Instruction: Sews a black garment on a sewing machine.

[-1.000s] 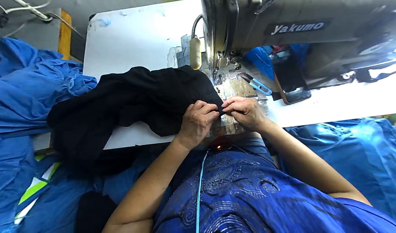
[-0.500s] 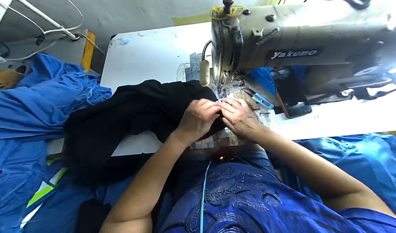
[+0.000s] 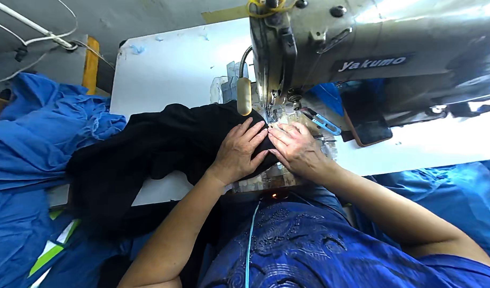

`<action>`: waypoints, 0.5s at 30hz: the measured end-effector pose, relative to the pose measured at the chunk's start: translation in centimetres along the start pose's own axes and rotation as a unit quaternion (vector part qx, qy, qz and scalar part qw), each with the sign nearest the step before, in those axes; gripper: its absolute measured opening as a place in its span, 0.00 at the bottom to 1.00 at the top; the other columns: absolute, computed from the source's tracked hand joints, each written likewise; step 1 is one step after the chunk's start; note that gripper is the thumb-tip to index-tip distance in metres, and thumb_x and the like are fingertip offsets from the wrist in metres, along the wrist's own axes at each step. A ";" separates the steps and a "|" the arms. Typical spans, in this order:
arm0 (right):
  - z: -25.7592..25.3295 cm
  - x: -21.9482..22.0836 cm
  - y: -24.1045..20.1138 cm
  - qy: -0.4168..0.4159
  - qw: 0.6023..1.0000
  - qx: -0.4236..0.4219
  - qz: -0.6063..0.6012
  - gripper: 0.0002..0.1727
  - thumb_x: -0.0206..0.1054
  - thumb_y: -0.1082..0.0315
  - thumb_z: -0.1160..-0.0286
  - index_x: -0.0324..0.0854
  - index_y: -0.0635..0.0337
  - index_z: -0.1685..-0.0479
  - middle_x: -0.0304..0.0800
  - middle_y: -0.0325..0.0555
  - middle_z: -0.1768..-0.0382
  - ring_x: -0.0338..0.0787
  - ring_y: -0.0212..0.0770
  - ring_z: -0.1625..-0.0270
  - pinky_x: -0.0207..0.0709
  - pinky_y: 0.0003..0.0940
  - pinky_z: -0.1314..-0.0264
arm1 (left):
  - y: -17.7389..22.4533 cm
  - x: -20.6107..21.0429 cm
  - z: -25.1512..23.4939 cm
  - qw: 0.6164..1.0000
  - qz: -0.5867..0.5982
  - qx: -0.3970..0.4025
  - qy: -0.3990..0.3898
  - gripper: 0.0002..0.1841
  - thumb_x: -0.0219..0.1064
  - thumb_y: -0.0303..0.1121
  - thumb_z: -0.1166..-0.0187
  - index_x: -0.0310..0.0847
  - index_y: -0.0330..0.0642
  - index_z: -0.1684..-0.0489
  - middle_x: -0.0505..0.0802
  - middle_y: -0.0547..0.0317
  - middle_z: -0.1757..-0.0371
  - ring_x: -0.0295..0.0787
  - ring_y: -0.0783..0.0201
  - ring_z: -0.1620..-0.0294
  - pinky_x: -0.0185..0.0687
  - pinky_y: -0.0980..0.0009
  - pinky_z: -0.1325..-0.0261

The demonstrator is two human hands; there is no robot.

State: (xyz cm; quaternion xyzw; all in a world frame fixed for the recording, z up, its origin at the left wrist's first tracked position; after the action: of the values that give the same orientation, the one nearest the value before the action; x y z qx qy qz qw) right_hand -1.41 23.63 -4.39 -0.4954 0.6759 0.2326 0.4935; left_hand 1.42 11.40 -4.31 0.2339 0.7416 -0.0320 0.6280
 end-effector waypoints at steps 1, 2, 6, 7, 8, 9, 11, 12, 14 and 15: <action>0.0 0.0 -0.1 -0.001 1.000 0.000 0.007 0.24 0.53 0.57 0.11 0.89 0.63 0.38 0.90 0.52 0.31 0.84 0.57 0.25 0.70 0.62 0.24 | -0.1 0.0 -0.1 1.000 0.003 0.005 0.000 0.29 0.52 0.51 0.16 0.84 0.43 0.26 0.81 0.50 0.18 0.68 0.42 0.13 0.63 0.44 0.15; -0.1 -0.1 -0.1 -0.001 1.000 0.001 0.014 0.23 0.53 0.57 0.11 0.89 0.63 0.38 0.90 0.52 0.32 0.84 0.58 0.26 0.70 0.62 0.24 | -0.2 -0.1 -0.2 1.000 0.005 0.010 0.003 0.29 0.52 0.51 0.16 0.84 0.43 0.26 0.81 0.50 0.18 0.69 0.42 0.13 0.64 0.45 0.15; -0.7 -0.1 0.4 -0.012 0.999 0.010 0.040 0.22 0.54 0.58 0.11 0.89 0.65 0.39 0.90 0.55 0.33 0.86 0.59 0.27 0.71 0.64 0.25 | -0.9 0.0 -1.3 1.000 0.016 0.022 0.004 0.29 0.52 0.52 0.15 0.83 0.43 0.25 0.81 0.48 0.18 0.69 0.43 0.13 0.65 0.45 0.15; -0.9 -0.1 0.7 -0.015 0.999 0.013 0.042 0.23 0.54 0.58 0.11 0.89 0.65 0.39 0.90 0.55 0.33 0.86 0.59 0.27 0.71 0.64 0.24 | -1.2 0.1 -1.7 1.000 0.017 0.023 0.002 0.29 0.52 0.52 0.15 0.82 0.44 0.24 0.80 0.47 0.17 0.69 0.43 0.13 0.66 0.45 0.16; -1.2 -0.2 1.0 -0.013 0.999 0.016 0.043 0.23 0.54 0.57 0.11 0.89 0.65 0.40 0.90 0.55 0.34 0.86 0.59 0.28 0.71 0.63 0.25 | -1.4 0.1 -2.0 1.000 0.015 0.025 0.001 0.30 0.52 0.53 0.15 0.82 0.44 0.24 0.79 0.46 0.17 0.70 0.43 0.13 0.67 0.45 0.17; -1.3 -0.1 1.3 -0.009 0.999 0.020 0.044 0.23 0.54 0.57 0.11 0.89 0.65 0.40 0.91 0.55 0.34 0.86 0.59 0.29 0.72 0.62 0.25 | -1.7 0.1 -2.4 1.000 0.011 0.026 -0.003 0.30 0.51 0.53 0.15 0.81 0.44 0.23 0.79 0.46 0.16 0.70 0.44 0.13 0.67 0.45 0.17; -1.6 -0.1 1.7 -0.001 0.999 0.029 0.040 0.23 0.55 0.57 0.12 0.89 0.65 0.40 0.91 0.55 0.34 0.87 0.59 0.30 0.74 0.60 0.27 | -2.0 0.1 -3.0 0.999 0.006 0.029 -0.013 0.31 0.50 0.54 0.15 0.81 0.45 0.23 0.78 0.46 0.16 0.69 0.45 0.13 0.66 0.45 0.17; -1.7 -0.1 1.8 0.004 0.999 0.032 0.036 0.22 0.56 0.58 0.12 0.89 0.66 0.41 0.91 0.55 0.35 0.87 0.59 0.30 0.74 0.59 0.28 | -2.1 0.2 -3.2 0.999 0.006 0.030 -0.015 0.31 0.50 0.54 0.15 0.81 0.45 0.23 0.78 0.47 0.16 0.69 0.45 0.13 0.65 0.45 0.16; -1.7 0.0 1.8 0.010 0.999 0.031 0.029 0.22 0.56 0.58 0.12 0.89 0.66 0.42 0.91 0.55 0.35 0.87 0.58 0.30 0.75 0.58 0.27 | -2.2 0.2 -3.1 0.999 0.006 0.033 -0.014 0.31 0.49 0.54 0.15 0.81 0.46 0.23 0.78 0.48 0.16 0.69 0.46 0.13 0.64 0.46 0.16; -1.6 0.0 1.7 0.013 0.999 0.028 0.028 0.22 0.56 0.58 0.12 0.89 0.66 0.42 0.91 0.55 0.35 0.87 0.58 0.29 0.74 0.58 0.26 | -2.2 0.2 -3.0 0.999 0.007 0.036 -0.011 0.30 0.49 0.54 0.15 0.82 0.46 0.23 0.79 0.48 0.16 0.69 0.46 0.13 0.64 0.46 0.16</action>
State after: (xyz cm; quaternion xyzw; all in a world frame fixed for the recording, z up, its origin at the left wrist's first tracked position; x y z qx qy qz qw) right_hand -3.66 22.99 -4.04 -0.4656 0.7017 0.2211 0.4919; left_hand -2.19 10.55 -4.37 0.2609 0.7314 -0.0572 0.6275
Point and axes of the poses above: each hand's wrist, its own z-axis away from the middle knuckle, its own x-axis out of the palm, y = z × x, the point moved 8 cm from there along -z, towards the middle knuckle
